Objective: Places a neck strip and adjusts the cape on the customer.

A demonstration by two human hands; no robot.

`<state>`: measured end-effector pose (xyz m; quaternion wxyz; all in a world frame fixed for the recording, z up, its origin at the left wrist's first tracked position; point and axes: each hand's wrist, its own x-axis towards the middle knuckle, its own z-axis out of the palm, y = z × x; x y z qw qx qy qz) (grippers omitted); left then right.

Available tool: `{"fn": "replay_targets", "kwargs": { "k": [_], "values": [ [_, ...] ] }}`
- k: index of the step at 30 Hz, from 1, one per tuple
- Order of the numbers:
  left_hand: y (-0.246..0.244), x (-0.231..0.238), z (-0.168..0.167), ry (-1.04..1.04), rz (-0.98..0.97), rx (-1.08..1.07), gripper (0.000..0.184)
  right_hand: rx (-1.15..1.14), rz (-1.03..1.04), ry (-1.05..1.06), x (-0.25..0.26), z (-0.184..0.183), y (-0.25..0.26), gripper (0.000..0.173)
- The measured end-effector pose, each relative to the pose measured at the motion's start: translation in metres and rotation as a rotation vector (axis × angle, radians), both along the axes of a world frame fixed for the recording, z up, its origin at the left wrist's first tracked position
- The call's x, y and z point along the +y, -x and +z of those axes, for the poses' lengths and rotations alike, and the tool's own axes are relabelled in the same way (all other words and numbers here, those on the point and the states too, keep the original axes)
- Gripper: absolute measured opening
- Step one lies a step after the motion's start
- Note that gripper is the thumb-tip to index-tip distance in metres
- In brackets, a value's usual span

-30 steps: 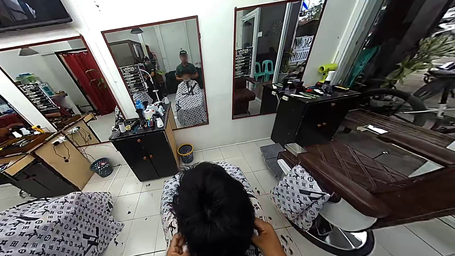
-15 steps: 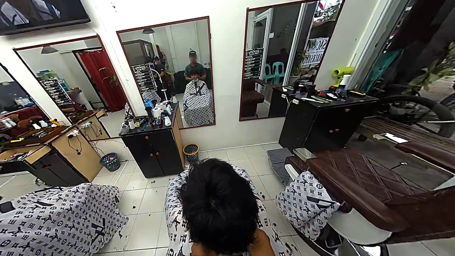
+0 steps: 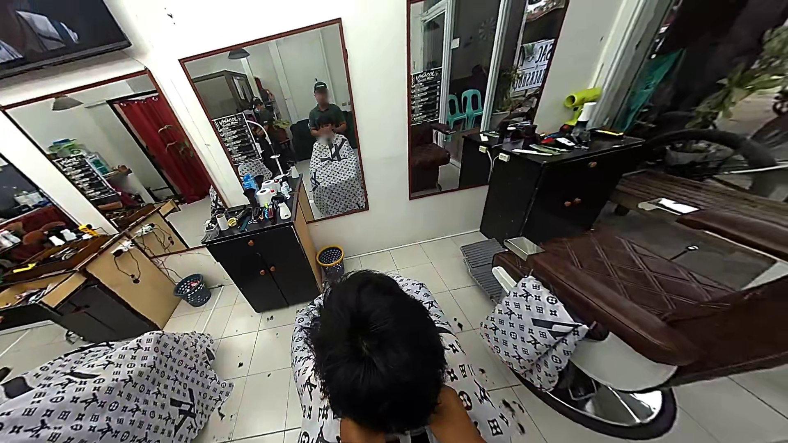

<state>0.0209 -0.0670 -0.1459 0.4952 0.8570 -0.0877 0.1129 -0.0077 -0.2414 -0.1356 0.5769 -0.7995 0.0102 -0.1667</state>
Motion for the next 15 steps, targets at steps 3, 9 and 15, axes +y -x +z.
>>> {"fn": "replay_targets", "kwargs": {
  "k": [3, 9, 15],
  "values": [
    [-0.009, 0.000, -0.010, 0.086, -0.049, -0.044, 0.046, 0.004, 0.004, -0.031, 0.002, 0.004, -0.001, 0.025],
    [-0.004, -0.002, -0.005, 0.142, -0.043, -0.011, 0.039, -0.058, 0.073, -0.076, 0.000, -0.016, -0.006, 0.028],
    [-0.007, 0.004, -0.022, 0.104, -0.145, -0.132, 0.029, -0.042, 0.170, -0.054, 0.003, -0.014, -0.007, 0.038]
  ]
}}
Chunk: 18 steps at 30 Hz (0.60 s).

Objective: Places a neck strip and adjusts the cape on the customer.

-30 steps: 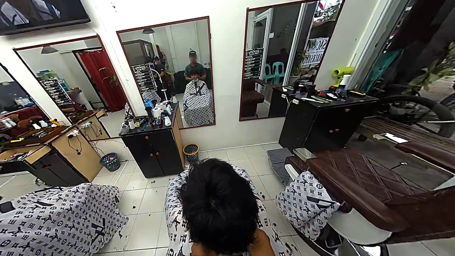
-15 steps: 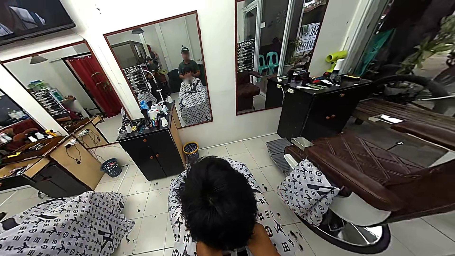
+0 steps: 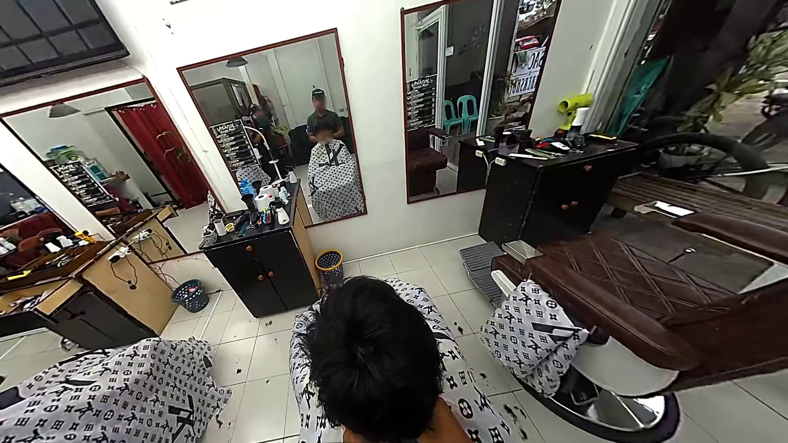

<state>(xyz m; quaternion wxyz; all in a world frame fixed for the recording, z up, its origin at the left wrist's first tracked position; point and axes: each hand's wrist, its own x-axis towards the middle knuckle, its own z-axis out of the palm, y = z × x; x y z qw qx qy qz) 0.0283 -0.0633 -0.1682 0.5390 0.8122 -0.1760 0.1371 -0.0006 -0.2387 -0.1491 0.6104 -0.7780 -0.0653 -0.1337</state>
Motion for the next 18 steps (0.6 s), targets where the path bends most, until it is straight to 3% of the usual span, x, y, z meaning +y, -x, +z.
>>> {"fn": "replay_targets", "kwargs": {
  "k": [3, 8, 13, 15, 18],
  "values": [
    [0.008, -0.005, 0.020, -0.058, 0.025, 0.103, 0.041, 0.099, 0.050, 0.038, 0.001, 0.006, -0.004, 0.042],
    [0.009, -0.012, 0.018, -0.026, 0.144, 0.099, 0.038, 0.094, 0.057, 0.064, 0.001, -0.017, -0.006, 0.054],
    [-0.010, -0.003, -0.014, -0.017, 0.203, -0.020, 0.030, 0.151, 0.143, 0.094, -0.006, -0.008, -0.006, 0.054],
    [-0.005, -0.002, 0.004, -0.085, 0.200, 0.053, 0.035, 0.120, 0.156, 0.121, -0.016, -0.009, -0.006, 0.048],
    [0.000, 0.002, 0.014, -0.197, 0.196, 0.070, 0.045, -0.091, -0.109, 0.124, -0.023, 0.008, 0.000, 0.015]
  ]
}}
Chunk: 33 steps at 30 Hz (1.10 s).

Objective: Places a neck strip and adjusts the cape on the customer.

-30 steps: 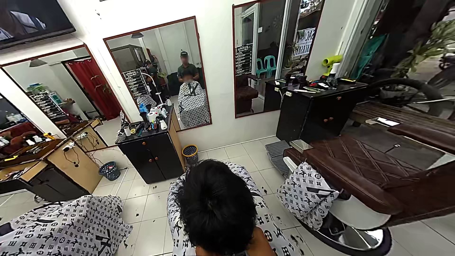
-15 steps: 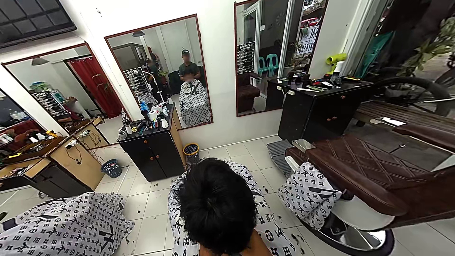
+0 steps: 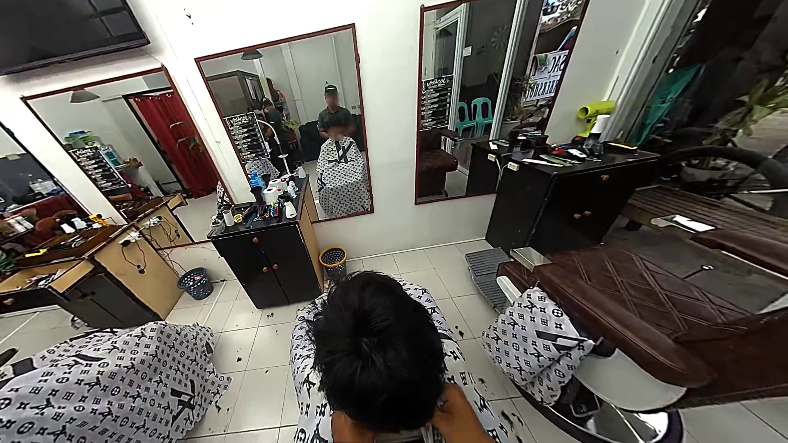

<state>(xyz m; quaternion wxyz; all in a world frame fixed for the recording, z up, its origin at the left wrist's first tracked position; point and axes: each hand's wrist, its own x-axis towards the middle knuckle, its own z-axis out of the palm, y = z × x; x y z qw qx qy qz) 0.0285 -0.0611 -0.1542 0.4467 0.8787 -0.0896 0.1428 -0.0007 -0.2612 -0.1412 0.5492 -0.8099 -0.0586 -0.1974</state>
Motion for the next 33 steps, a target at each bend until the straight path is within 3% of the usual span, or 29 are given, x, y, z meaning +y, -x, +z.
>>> {"fn": "replay_targets", "kwargs": {
  "k": [3, 8, 11, 16, 20, 24, 27, 33],
  "values": [
    [-0.006, 0.007, 0.002, -0.139, 0.008, -0.031, 0.053, -0.094, -0.205, 0.115, -0.011, 0.002, -0.011, 0.022],
    [-0.025, 0.022, 0.000, -0.258, -0.012, -0.108, 0.068, 0.110, -0.097, 0.236, -0.018, -0.002, -0.015, 0.054],
    [-0.030, 0.027, 0.007, -0.317, -0.082, -0.068, 0.069, 0.145, -0.083, 0.230, -0.016, -0.002, -0.013, 0.048],
    [-0.037, 0.036, 0.024, -0.380, -0.232, 0.055, 0.054, 0.152, -0.090, 0.359, -0.022, 0.010, -0.021, 0.029],
    [-0.061, 0.047, 0.039, -0.348, -0.358, 0.322, 0.059, 0.408, -0.105, 0.550, -0.035, 0.042, -0.054, 0.035],
    [-0.080, 0.050, 0.064, -0.323, -0.443, 0.593, 0.063, 0.480, -0.060, 0.433, -0.036, 0.059, -0.085, 0.040],
    [-0.079, 0.052, 0.044, -0.241, -0.462, 0.345, 0.060, 0.423, -0.054, 0.416, -0.037, 0.061, -0.089, 0.040],
    [-0.046, 0.038, 0.029, -0.243, -0.229, 0.020, 0.058, 0.325, 0.035, 0.427, -0.050, 0.057, -0.070, 0.024]
  ]
}}
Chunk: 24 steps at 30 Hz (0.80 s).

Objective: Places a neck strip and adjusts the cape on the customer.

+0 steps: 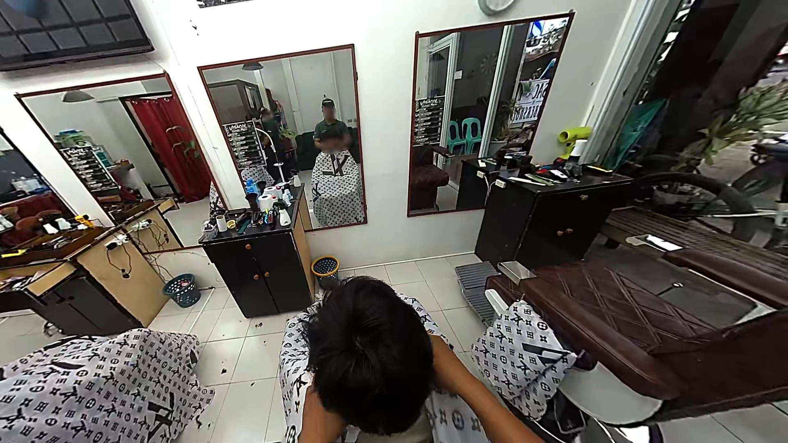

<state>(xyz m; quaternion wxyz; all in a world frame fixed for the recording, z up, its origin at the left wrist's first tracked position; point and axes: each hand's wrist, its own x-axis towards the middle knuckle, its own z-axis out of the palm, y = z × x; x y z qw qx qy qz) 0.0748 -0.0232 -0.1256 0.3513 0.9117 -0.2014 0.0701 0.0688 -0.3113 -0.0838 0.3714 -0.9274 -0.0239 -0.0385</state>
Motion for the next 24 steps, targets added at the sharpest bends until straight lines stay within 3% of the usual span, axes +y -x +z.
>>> {"fn": "replay_targets", "kwargs": {
  "k": [3, 9, 14, 18, 24],
  "values": [
    [0.008, -0.007, -0.008, -0.080, 0.094, -0.073, 0.060, -0.029, 0.089, -0.020, -0.012, -0.016, 0.013, 0.013],
    [0.007, -0.007, -0.006, -0.114, 0.084, -0.094, 0.061, -0.184, 0.082, -0.070, -0.017, -0.028, 0.044, 0.013],
    [0.011, -0.012, 0.002, -0.117, 0.114, -0.115, 0.045, -0.251, 0.135, -0.234, 0.013, -0.009, 0.081, 0.009],
    [0.010, -0.011, 0.000, -0.133, 0.088, -0.007, 0.042, -0.248, 0.257, -0.108, 0.053, -0.021, 0.089, 0.019],
    [-0.002, 0.002, 0.003, -0.042, -0.111, 0.077, 0.041, 0.031, 0.109, -0.072, 0.108, -0.023, 0.078, 0.038]
  ]
}}
